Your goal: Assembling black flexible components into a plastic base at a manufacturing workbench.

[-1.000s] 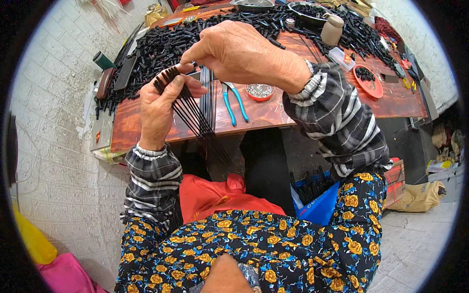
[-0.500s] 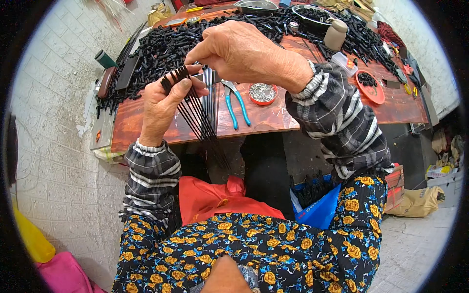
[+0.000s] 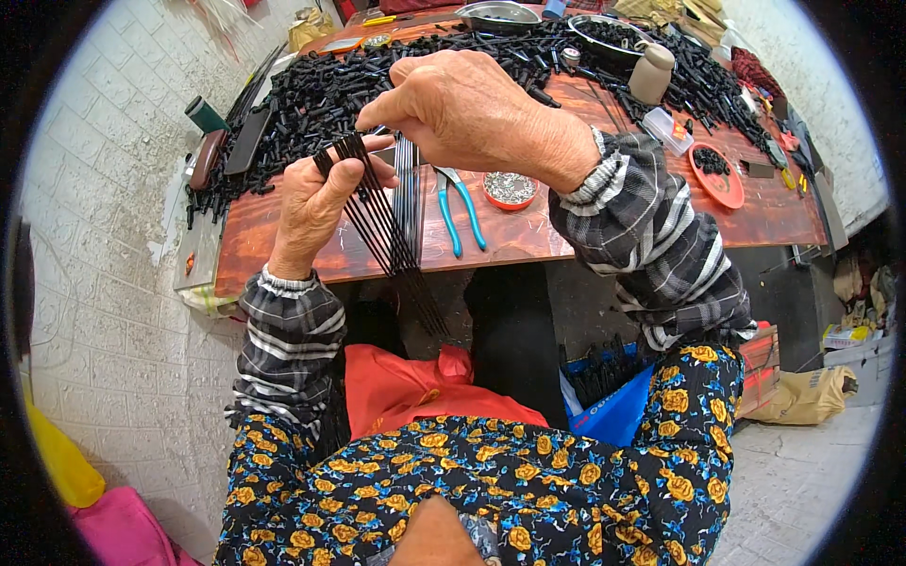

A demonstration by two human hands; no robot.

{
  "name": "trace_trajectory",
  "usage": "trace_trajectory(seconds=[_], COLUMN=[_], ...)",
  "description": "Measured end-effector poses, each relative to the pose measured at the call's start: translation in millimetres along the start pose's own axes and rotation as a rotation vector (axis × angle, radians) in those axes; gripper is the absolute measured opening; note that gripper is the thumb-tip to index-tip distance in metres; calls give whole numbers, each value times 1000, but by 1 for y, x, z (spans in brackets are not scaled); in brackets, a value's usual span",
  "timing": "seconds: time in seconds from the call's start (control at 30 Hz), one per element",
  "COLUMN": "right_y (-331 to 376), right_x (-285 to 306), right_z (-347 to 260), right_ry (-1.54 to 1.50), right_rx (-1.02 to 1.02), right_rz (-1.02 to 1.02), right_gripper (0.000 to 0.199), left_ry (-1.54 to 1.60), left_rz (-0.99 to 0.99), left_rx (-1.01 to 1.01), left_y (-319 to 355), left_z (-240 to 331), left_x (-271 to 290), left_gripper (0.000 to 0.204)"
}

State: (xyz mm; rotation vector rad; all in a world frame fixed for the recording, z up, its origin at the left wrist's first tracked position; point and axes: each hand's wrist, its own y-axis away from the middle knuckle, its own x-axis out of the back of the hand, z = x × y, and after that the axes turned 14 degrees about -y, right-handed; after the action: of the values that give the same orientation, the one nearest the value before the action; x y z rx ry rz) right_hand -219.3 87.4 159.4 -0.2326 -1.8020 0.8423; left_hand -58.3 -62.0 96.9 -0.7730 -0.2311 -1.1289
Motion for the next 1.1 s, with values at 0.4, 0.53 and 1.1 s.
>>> trace_trajectory(seconds=[0.4,0.53,1.1], right_y=[-3,-9,-12], right_x=[-10,-7,0], right_z=[-1,-15,-13], right_ry=[-63,0,57], right_rx=[-21,-70,-29], right_rz=[-9,-123,-202], right_gripper=[41,48,57], left_ry=[54,65,52], left_rz=[72,88,67], left_rx=[-39,-47,-27], left_y=[-2,0,3], left_z=[-2,-4,-9], left_x=[0,3,6], left_gripper=[34,32,34])
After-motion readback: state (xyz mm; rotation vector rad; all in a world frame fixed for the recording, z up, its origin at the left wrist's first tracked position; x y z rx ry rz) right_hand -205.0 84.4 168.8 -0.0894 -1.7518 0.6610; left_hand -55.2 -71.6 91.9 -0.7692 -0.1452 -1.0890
